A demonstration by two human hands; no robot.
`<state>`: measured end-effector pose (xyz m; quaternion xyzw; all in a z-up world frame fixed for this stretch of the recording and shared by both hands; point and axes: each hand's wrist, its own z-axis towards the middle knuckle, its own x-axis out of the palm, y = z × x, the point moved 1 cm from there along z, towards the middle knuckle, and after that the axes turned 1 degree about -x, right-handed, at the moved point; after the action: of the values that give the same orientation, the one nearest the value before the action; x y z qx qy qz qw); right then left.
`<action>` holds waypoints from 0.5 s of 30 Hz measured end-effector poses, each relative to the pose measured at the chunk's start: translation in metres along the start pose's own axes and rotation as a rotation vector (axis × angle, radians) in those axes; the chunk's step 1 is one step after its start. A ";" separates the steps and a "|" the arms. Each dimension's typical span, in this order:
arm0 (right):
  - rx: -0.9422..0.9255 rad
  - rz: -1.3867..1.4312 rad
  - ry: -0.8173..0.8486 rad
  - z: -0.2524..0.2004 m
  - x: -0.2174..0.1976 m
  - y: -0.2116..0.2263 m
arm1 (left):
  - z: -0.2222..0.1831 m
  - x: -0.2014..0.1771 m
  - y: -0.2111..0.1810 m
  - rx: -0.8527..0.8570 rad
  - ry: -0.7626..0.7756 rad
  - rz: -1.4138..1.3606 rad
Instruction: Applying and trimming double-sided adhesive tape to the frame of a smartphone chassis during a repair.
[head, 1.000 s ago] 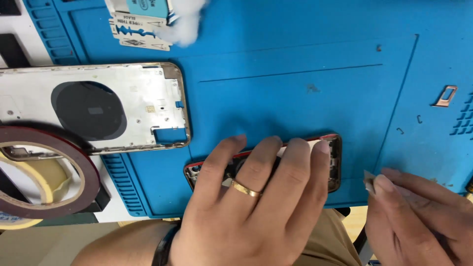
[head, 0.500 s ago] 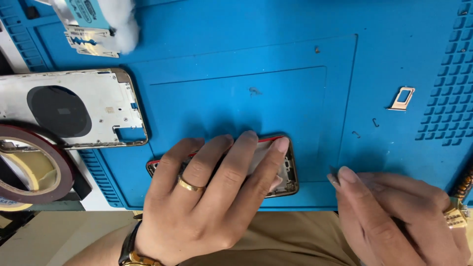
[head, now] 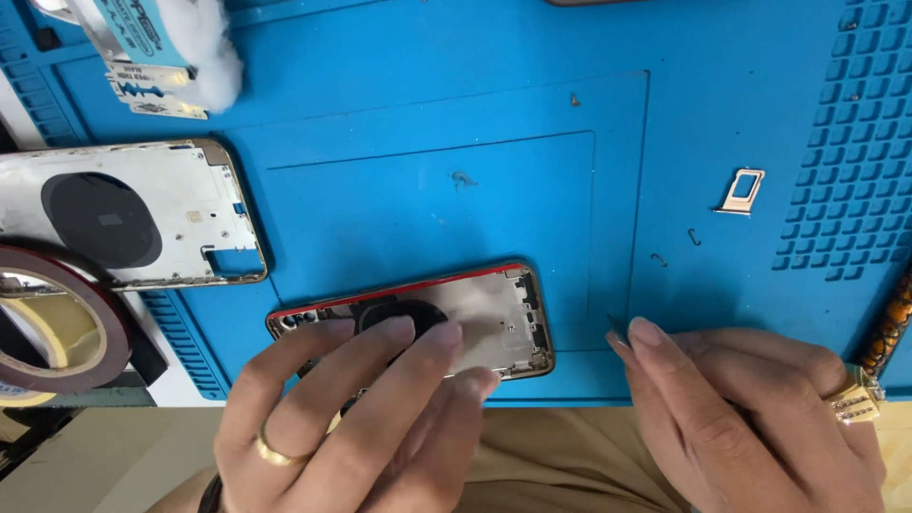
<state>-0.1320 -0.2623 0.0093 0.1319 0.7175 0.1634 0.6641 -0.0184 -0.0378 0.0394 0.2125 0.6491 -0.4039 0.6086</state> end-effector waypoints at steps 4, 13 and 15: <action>-0.076 0.030 -0.054 0.003 0.003 -0.004 | -0.027 -0.025 -0.001 -0.064 0.162 -0.044; -0.227 0.060 -0.289 -0.001 0.027 -0.006 | -0.090 -0.013 0.010 0.016 -0.250 -0.279; -0.143 0.068 -0.309 -0.016 0.042 -0.007 | -0.111 -0.026 0.024 -0.021 -0.253 -0.246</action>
<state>-0.1513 -0.2523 -0.0302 0.1322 0.5885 0.2143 0.7682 -0.0641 0.0691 0.0500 0.0725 0.5926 -0.4920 0.6336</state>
